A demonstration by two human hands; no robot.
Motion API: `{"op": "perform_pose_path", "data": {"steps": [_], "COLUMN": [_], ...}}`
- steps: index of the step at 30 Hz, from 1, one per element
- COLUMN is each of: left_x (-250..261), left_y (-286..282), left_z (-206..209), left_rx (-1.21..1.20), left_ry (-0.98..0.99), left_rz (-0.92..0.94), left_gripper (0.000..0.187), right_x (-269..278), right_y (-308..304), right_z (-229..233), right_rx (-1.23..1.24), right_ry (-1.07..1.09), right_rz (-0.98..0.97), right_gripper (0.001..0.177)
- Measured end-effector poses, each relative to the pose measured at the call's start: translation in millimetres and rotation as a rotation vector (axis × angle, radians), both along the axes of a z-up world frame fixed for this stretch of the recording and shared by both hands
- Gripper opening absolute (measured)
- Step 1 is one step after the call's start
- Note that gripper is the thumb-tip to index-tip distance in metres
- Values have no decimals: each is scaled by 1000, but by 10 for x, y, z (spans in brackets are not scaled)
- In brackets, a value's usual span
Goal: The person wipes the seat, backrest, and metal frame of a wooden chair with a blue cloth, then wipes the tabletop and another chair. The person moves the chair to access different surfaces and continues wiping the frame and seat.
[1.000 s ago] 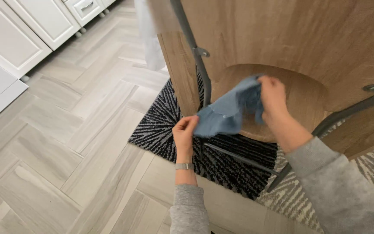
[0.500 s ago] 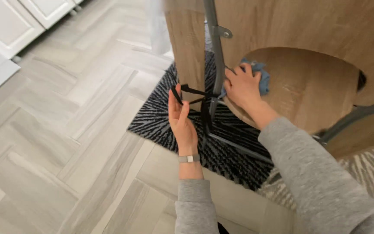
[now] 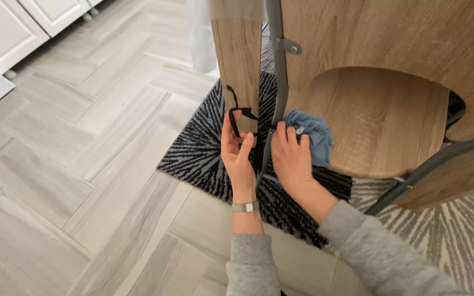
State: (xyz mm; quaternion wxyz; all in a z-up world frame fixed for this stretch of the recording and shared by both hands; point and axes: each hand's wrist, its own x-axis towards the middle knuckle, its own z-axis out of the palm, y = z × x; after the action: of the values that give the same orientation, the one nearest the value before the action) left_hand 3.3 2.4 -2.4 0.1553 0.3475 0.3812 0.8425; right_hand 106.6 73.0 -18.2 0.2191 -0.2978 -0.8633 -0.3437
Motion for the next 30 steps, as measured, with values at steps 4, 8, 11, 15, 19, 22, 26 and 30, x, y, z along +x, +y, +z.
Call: {"op": "perform_pose_path", "data": {"steps": [4,8,11,15,19,22,26,30], "left_x": [-20,-6,-30,-29,-18,70,95,105], "left_y": [-79,-146,-174,-200,-85,-32,18,96], "left_z": [-6,99,79,101,9,-64,-117,-125], "left_rx": [-3,12,-19,-36,-52,-101,-98,-51], "left_ry": [-33,-33,-4,2,21,94,88,90], "left_rz": [-28,-74,-83,-89,-97,-102,-139,-76], "left_gripper": [65,66,67,72,74,73,61,54], "right_x": [-23,184,288,229,179,309,403,164], "right_y": [53,44,271,320,269,420,675,443], "right_z": [-67,186,95,264,154,-14,178,337], "right_rx": [27,-18,-296,-584,-304,-274,-754,-254], "right_ry": [-14,-130,-90,61,-27,-92,41,-120], "right_rz": [12,65,129,112,115,217,611,529], "right_gripper": [14,7,10,20,27,24,26,33]}}
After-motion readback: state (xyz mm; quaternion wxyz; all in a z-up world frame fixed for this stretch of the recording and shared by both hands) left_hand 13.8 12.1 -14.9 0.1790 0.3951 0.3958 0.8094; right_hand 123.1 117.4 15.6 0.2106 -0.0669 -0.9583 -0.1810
